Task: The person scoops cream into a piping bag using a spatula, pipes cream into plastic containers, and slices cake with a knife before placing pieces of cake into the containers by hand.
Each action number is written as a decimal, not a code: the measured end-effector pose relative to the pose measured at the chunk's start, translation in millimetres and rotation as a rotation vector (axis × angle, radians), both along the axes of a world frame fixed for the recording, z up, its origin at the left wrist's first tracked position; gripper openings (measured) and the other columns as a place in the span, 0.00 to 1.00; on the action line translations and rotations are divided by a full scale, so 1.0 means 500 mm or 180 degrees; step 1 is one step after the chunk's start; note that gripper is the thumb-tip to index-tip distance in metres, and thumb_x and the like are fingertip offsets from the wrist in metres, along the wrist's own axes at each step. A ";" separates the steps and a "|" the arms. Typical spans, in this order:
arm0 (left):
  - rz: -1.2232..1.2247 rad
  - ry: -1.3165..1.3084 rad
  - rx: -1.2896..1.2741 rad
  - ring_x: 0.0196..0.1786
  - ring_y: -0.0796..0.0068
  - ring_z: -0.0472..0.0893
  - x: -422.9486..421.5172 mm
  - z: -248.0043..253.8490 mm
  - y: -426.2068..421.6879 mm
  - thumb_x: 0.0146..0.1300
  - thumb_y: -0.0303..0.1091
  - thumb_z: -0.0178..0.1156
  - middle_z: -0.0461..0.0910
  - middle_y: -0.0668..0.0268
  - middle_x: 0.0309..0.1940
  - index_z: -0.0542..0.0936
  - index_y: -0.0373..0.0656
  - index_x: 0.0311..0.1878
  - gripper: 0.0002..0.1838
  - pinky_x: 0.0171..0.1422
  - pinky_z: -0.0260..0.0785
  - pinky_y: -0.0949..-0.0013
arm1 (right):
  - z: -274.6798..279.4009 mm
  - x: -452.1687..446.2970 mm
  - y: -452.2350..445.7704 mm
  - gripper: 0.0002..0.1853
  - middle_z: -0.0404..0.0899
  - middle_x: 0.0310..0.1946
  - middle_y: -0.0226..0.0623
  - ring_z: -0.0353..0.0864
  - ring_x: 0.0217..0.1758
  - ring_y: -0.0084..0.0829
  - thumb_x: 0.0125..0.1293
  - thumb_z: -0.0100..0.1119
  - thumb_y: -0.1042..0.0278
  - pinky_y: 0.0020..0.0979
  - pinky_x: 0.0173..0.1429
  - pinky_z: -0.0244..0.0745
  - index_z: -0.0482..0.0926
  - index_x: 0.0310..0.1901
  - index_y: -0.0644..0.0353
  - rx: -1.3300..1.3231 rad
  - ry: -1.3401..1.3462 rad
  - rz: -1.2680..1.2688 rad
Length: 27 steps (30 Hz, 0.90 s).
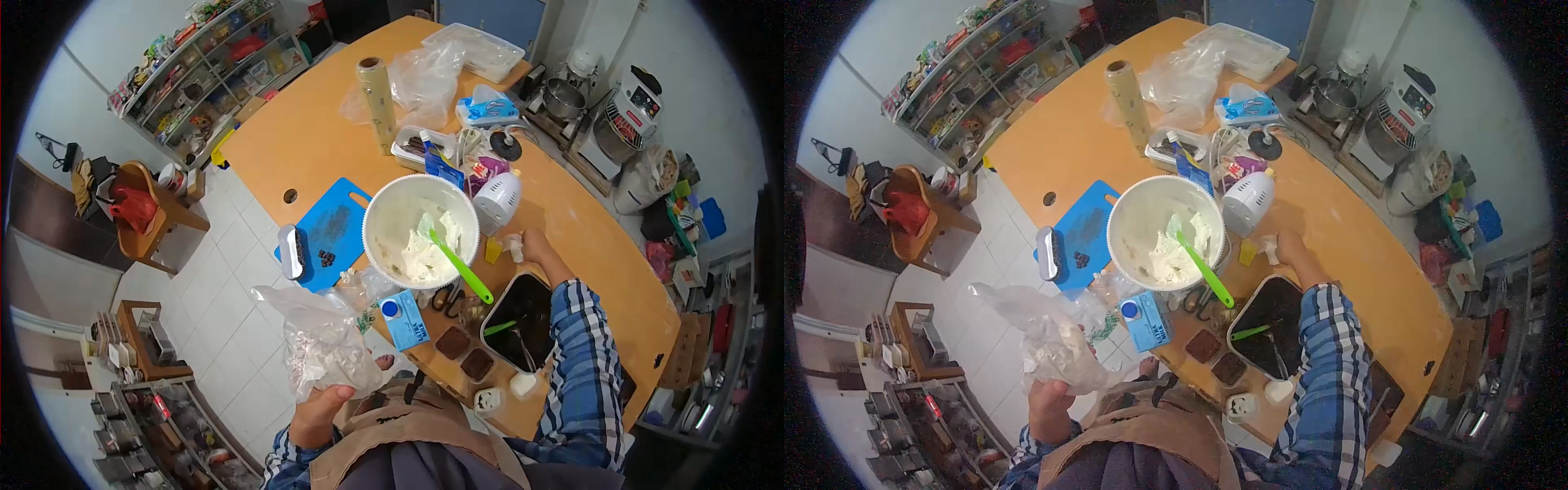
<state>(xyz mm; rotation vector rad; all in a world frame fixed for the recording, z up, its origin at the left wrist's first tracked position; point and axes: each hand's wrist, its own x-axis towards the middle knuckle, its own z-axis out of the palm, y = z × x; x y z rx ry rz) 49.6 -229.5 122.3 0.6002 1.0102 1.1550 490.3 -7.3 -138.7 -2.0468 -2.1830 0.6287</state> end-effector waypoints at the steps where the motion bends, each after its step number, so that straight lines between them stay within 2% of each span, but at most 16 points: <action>1: 0.0066 0.0203 -0.0128 0.52 0.63 0.75 0.007 0.006 0.002 0.42 0.46 0.70 0.71 0.53 0.51 0.58 0.29 0.63 0.49 0.51 0.72 0.63 | -0.023 0.007 0.005 0.07 0.79 0.23 0.45 0.80 0.24 0.40 0.46 0.60 0.72 0.38 0.28 0.74 0.81 0.29 0.64 -0.0147 0.0462 -0.0162; 2: 0.0038 0.0144 -0.0022 0.53 0.63 0.74 0.010 0.004 0.003 0.42 0.45 0.70 0.70 0.53 0.53 0.58 0.29 0.63 0.49 0.51 0.72 0.63 | -0.014 0.000 0.006 0.08 0.79 0.22 0.42 0.80 0.23 0.38 0.47 0.60 0.70 0.37 0.27 0.74 0.82 0.29 0.64 -0.0294 0.0921 -0.0326; 4: -0.0028 0.0021 0.0191 0.54 0.62 0.74 0.011 -0.015 0.008 0.43 0.44 0.70 0.69 0.53 0.55 0.58 0.31 0.64 0.48 0.53 0.72 0.62 | 0.006 -0.010 0.004 0.10 0.79 0.22 0.39 0.79 0.22 0.34 0.51 0.58 0.66 0.35 0.25 0.73 0.82 0.31 0.64 -0.0576 0.0763 -0.0492; 5: -0.0144 -0.0058 0.0323 0.56 0.62 0.72 0.007 -0.033 0.011 0.46 0.39 0.69 0.69 0.54 0.55 0.57 0.33 0.64 0.45 0.56 0.69 0.62 | 0.040 -0.024 0.000 0.11 0.79 0.22 0.38 0.79 0.21 0.33 0.52 0.57 0.64 0.34 0.24 0.73 0.82 0.32 0.63 -0.0714 0.0682 -0.0573; 7: -0.0361 -0.0201 0.0577 0.60 0.61 0.70 -0.007 -0.065 0.012 0.51 0.28 0.66 0.70 0.56 0.55 0.55 0.37 0.66 0.40 0.63 0.63 0.60 | 0.113 -0.048 -0.013 0.14 0.80 0.30 0.46 0.81 0.28 0.37 0.54 0.56 0.61 0.37 0.31 0.74 0.81 0.37 0.63 -0.0938 0.0548 -0.0803; 8: -0.0354 -0.0092 0.0552 0.60 0.62 0.70 -0.003 -0.060 0.012 0.50 0.28 0.67 0.70 0.57 0.55 0.56 0.37 0.65 0.41 0.63 0.63 0.61 | 0.133 -0.060 -0.014 0.16 0.80 0.33 0.50 0.82 0.32 0.39 0.55 0.55 0.60 0.38 0.34 0.74 0.80 0.39 0.62 -0.1053 0.0483 -0.0904; 11: -0.0369 0.0180 0.0509 0.61 0.65 0.69 0.036 -0.023 0.031 0.49 0.27 0.69 0.69 0.58 0.57 0.57 0.37 0.65 0.41 0.63 0.62 0.63 | 0.137 -0.021 0.006 0.17 0.81 0.36 0.48 0.81 0.35 0.39 0.58 0.53 0.59 0.36 0.37 0.74 0.79 0.42 0.64 0.0162 -0.1026 0.0126; 12: -0.0417 0.0216 0.0531 0.61 0.66 0.68 0.049 -0.006 0.036 0.48 0.26 0.69 0.69 0.58 0.57 0.58 0.37 0.65 0.41 0.63 0.62 0.64 | 0.206 -0.047 -0.016 0.16 0.81 0.36 0.45 0.80 0.35 0.38 0.59 0.53 0.62 0.35 0.39 0.74 0.78 0.43 0.65 0.0658 -0.0333 -0.0223; 13: -0.0474 0.0243 0.0560 0.61 0.67 0.68 0.057 0.003 0.041 0.48 0.26 0.70 0.68 0.58 0.57 0.59 0.37 0.64 0.41 0.63 0.61 0.64 | 0.319 -0.087 -0.051 0.15 0.80 0.35 0.43 0.79 0.36 0.37 0.59 0.53 0.65 0.33 0.40 0.73 0.78 0.44 0.66 0.1150 0.0360 -0.0579; 15: -0.0659 0.0642 0.1152 0.61 0.69 0.68 0.058 -0.023 0.050 0.48 0.27 0.70 0.68 0.57 0.58 0.60 0.36 0.64 0.40 0.63 0.61 0.65 | 0.464 -0.154 -0.128 0.12 0.79 0.35 0.40 0.76 0.35 0.36 0.57 0.56 0.71 0.32 0.42 0.71 0.78 0.42 0.66 0.1991 0.1648 -0.0889; 17: -0.0780 0.0743 0.1555 0.59 0.70 0.70 0.062 -0.021 0.057 0.48 0.29 0.71 0.70 0.57 0.56 0.62 0.35 0.62 0.39 0.61 0.63 0.67 | 0.604 -0.221 -0.226 0.13 0.78 0.37 0.39 0.74 0.37 0.36 0.51 0.60 0.77 0.30 0.43 0.69 0.79 0.40 0.63 0.3214 0.1322 -0.0221; 19: -0.0751 0.0890 0.1906 0.57 0.69 0.72 0.069 -0.020 0.062 0.47 0.30 0.71 0.71 0.57 0.55 0.64 0.35 0.61 0.38 0.60 0.64 0.66 | 0.689 -0.277 -0.332 0.14 0.76 0.43 0.42 0.72 0.43 0.39 0.45 0.64 0.76 0.36 0.48 0.68 0.81 0.38 0.60 0.3480 0.1202 0.0285; 21: -0.0767 0.0917 0.2104 0.56 0.68 0.73 0.076 -0.019 0.061 0.46 0.31 0.72 0.73 0.57 0.53 0.65 0.34 0.59 0.37 0.59 0.65 0.66 | 0.753 -0.351 -0.429 0.14 0.75 0.45 0.43 0.69 0.45 0.42 0.42 0.66 0.75 0.43 0.51 0.64 0.81 0.35 0.57 0.3294 0.0593 0.0751; 26: -0.0988 0.0920 0.2416 0.53 0.67 0.76 0.065 -0.022 0.045 0.47 0.33 0.71 0.75 0.57 0.50 0.66 0.34 0.58 0.35 0.57 0.67 0.66 | 0.755 -0.459 -0.504 0.10 0.69 0.57 0.40 0.63 0.55 0.43 0.45 0.64 0.70 0.54 0.60 0.56 0.82 0.33 0.54 0.2529 -0.0010 0.1175; 27: -0.1208 0.0948 0.2379 0.54 0.67 0.74 0.058 -0.026 0.041 0.48 0.32 0.71 0.73 0.57 0.52 0.64 0.35 0.59 0.37 0.58 0.66 0.66 | 0.748 -0.471 -0.512 0.09 0.67 0.59 0.40 0.61 0.56 0.43 0.46 0.63 0.70 0.56 0.61 0.54 0.82 0.33 0.54 0.2407 -0.0073 0.1138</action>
